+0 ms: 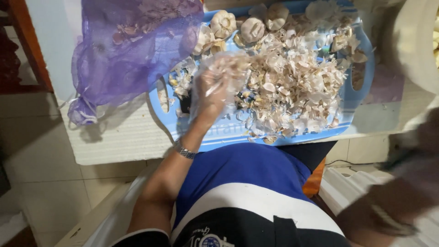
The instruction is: Peeling garlic cloves by hand using a small knife to trim the ends and remove the skin.
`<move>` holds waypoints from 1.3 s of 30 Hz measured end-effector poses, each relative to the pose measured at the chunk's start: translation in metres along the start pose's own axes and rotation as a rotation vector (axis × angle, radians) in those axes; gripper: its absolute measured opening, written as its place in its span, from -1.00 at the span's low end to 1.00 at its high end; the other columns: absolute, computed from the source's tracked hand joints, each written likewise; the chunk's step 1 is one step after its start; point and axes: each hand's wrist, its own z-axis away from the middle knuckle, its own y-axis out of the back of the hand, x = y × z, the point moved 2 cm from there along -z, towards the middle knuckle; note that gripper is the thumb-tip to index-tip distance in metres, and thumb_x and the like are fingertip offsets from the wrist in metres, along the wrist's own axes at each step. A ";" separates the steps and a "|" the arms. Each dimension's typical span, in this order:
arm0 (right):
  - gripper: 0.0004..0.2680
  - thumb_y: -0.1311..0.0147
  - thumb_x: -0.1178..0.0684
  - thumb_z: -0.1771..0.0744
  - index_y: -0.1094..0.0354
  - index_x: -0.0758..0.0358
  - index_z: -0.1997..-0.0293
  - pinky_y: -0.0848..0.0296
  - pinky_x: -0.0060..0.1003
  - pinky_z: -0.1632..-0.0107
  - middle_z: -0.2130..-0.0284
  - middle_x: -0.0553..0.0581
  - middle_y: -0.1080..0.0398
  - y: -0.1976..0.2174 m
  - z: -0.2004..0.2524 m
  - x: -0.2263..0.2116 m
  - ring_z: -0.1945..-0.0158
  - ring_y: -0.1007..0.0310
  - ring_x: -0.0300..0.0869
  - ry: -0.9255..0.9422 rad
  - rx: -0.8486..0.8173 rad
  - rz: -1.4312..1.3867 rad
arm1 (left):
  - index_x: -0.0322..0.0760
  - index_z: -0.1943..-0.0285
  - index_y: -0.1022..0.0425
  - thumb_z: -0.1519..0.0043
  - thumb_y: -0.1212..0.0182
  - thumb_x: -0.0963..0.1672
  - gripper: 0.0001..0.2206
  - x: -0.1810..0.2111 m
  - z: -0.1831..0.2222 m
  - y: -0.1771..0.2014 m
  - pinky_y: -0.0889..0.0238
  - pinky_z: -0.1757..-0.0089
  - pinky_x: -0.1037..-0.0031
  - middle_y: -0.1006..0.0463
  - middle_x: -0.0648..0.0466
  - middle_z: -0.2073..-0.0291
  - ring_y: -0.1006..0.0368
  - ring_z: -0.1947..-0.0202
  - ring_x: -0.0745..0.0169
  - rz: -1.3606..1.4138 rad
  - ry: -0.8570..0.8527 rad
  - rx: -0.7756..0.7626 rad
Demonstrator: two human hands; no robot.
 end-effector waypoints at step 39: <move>-0.85 0.10 -0.08 -0.46 -0.28 0.12 0.10 0.04 -0.48 0.79 0.60 -0.03 0.02 -0.185 -0.111 0.277 0.76 0.06 -0.33 -0.203 0.556 0.845 | -0.11 0.04 -0.60 -0.20 -0.42 -0.15 -0.82 -0.071 0.053 0.061 -0.44 0.20 0.33 -0.63 0.00 0.25 -0.58 0.23 0.07 -0.697 -0.114 0.562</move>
